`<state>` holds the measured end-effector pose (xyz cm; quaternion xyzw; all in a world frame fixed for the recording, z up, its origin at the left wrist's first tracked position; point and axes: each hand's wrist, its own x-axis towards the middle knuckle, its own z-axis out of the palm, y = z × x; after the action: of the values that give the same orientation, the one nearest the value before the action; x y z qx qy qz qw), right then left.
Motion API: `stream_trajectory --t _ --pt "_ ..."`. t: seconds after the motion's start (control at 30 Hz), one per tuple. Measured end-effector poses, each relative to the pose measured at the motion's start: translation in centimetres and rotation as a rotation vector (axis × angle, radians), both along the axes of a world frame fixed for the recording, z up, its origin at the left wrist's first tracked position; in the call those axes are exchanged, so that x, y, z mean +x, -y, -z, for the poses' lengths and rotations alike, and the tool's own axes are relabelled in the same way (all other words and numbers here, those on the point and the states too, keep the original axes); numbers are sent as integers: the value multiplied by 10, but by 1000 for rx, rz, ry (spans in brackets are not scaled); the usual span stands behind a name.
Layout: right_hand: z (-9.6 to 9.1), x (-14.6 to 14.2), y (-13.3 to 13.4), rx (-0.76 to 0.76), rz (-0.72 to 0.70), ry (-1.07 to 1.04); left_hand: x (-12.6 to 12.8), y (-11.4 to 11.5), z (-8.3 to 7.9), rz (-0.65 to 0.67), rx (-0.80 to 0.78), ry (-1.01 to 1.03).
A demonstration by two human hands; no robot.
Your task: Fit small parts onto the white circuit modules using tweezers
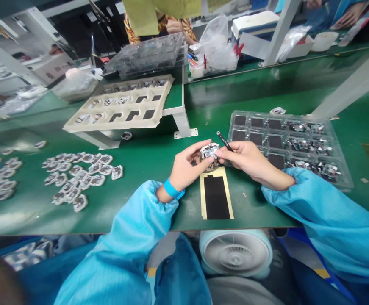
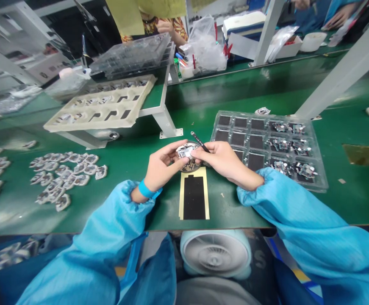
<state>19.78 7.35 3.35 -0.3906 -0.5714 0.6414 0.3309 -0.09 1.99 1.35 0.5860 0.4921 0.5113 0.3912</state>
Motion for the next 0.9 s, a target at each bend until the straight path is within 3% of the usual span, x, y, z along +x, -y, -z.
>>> stream_trajectory --t 0.23,0.63,0.9 --pt "1 1 -1 -8 -12 -17 -3 -2 -2 -32 43 -112" --pt "1 -1 0 4 9 26 0 -3 4 -44 106 -79" --pt "10 0 -1 23 19 3 0 -1 3 -94 170 -170"
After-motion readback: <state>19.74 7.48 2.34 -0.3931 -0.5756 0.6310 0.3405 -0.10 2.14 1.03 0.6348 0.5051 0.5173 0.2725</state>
